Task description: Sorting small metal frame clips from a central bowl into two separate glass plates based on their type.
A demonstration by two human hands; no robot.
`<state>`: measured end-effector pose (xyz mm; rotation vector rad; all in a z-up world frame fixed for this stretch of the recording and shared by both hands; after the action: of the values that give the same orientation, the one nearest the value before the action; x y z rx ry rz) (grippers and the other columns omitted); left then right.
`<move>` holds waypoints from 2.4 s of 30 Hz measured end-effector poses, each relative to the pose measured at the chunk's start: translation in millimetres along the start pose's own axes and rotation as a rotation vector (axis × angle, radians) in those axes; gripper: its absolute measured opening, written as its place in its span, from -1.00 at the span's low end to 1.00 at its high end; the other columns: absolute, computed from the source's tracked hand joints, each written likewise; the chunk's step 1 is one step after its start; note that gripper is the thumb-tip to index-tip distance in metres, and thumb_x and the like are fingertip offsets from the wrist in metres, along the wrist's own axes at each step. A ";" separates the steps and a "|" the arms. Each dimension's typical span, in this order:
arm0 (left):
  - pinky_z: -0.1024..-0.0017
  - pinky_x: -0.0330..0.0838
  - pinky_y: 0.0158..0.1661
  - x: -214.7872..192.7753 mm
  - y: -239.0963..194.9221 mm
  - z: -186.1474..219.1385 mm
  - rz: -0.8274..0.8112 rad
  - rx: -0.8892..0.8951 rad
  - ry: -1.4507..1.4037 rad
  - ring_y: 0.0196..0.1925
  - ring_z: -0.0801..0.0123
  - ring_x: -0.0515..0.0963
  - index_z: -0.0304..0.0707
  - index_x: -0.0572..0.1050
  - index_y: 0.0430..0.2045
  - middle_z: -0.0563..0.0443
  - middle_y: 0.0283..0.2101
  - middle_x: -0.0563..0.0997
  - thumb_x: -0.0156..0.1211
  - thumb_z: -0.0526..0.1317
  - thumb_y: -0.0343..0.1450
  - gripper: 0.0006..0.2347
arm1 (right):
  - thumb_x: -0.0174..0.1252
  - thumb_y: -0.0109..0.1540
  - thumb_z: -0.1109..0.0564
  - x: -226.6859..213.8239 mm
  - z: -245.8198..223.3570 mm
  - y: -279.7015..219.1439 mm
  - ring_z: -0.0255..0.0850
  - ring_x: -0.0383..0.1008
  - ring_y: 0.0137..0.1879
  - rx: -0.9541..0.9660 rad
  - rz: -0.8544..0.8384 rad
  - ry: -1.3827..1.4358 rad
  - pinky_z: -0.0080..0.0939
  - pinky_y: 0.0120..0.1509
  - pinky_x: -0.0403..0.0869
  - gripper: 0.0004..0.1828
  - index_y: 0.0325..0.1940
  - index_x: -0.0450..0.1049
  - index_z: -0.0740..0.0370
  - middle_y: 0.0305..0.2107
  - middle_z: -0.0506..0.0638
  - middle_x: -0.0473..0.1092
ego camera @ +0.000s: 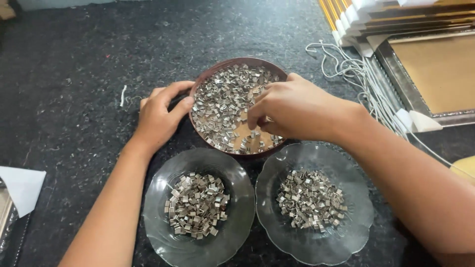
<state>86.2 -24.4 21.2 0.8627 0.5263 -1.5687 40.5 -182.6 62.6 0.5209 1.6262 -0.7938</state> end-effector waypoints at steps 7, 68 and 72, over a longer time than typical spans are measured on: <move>0.16 -0.12 0.00 0.3 -0.2 -1.7 0.001 -0.010 0.007 0.08 0.29 0.27 0.13 0.37 -0.13 0.21 -0.02 0.44 -0.18 -0.01 0.28 -0.68 | 0.15 0.06 0.04 5.6 1.5 -1.3 -0.43 0.38 -0.15 0.037 -0.095 0.013 0.03 0.20 0.13 -0.89 -0.33 0.48 -0.13 -0.39 -0.37 0.46; 0.30 -0.06 0.05 -0.5 -3.6 -3.0 0.000 0.004 -0.047 0.10 0.37 0.28 0.17 0.37 -0.11 0.23 -0.12 0.49 -0.13 0.07 0.34 -0.70 | 0.03 0.06 -0.10 11.3 34.0 12.0 -0.24 0.38 -0.18 0.091 0.138 -0.186 -0.21 -0.16 0.29 -0.87 -0.39 0.49 -0.23 -0.47 -0.28 0.41; 0.29 -0.05 0.04 -1.1 -4.3 -3.2 0.010 0.015 -0.055 0.09 0.35 0.29 0.16 0.37 -0.10 0.21 -0.12 0.49 -0.13 0.07 0.34 -0.70 | 0.02 0.08 -0.18 20.2 42.3 16.3 -0.26 0.37 -0.18 0.138 0.143 -0.186 -0.19 -0.16 0.26 -0.82 -0.41 0.48 -0.21 -0.48 -0.30 0.40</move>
<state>82.8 -20.5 19.6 0.8298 0.4699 -1.5845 76.3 -204.7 36.3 0.6347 1.3542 -0.8261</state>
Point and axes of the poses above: each hand's wrist, its own y-axis towards the middle knuckle, its own x-axis out of the palm, z = x × y, the point moved 9 cm from there along y, towards the middle knuckle
